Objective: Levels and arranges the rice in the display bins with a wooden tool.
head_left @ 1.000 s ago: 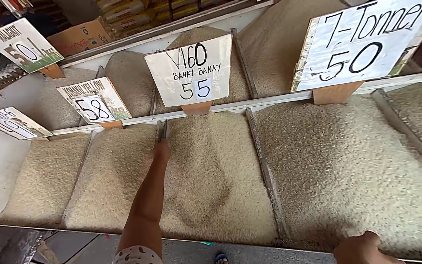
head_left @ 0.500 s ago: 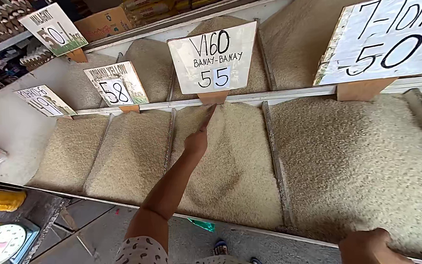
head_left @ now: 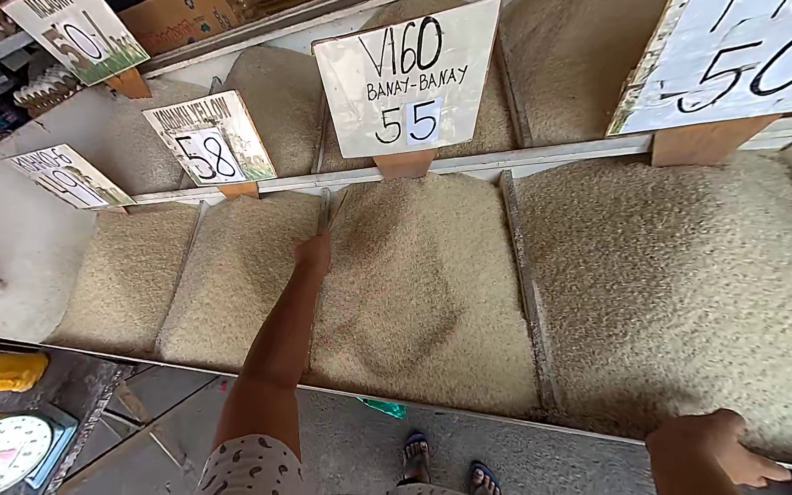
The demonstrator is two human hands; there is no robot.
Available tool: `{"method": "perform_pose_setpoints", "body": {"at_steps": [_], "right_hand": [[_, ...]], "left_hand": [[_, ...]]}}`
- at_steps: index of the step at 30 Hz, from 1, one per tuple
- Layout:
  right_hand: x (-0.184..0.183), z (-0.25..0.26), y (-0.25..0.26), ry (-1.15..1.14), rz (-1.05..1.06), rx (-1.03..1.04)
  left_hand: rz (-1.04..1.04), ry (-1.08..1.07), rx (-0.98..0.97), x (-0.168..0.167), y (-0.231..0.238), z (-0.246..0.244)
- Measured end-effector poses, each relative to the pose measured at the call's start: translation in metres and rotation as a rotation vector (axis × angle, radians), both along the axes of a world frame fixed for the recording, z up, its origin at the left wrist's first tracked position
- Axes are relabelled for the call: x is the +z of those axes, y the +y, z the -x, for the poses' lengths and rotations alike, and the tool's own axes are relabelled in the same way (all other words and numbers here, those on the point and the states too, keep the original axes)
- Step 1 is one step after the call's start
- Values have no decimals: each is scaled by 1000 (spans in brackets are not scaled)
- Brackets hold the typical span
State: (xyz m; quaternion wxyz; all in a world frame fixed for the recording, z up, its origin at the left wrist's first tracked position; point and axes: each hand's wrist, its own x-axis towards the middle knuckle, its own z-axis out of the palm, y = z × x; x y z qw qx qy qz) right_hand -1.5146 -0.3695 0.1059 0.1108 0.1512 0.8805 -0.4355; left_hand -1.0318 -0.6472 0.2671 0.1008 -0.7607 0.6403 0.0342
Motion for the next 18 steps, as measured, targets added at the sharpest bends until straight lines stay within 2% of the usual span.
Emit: {"method": "perform_pose_setpoints", "body": {"at_steps": [5,8,13,18], "right_hand": [[9,-6,0,-5,26,-13],[9,-7,1,-11,21,4],[4,-3,3,-8,-1,52],[7,-5,5,-11,-20,73]], "left_hand": [[114,63,127,-4,7,-12],[44,62,107,-17,24,-16],[63,115,110,-15,57,-26],[-7,107,119,-22,86,-25]]}}
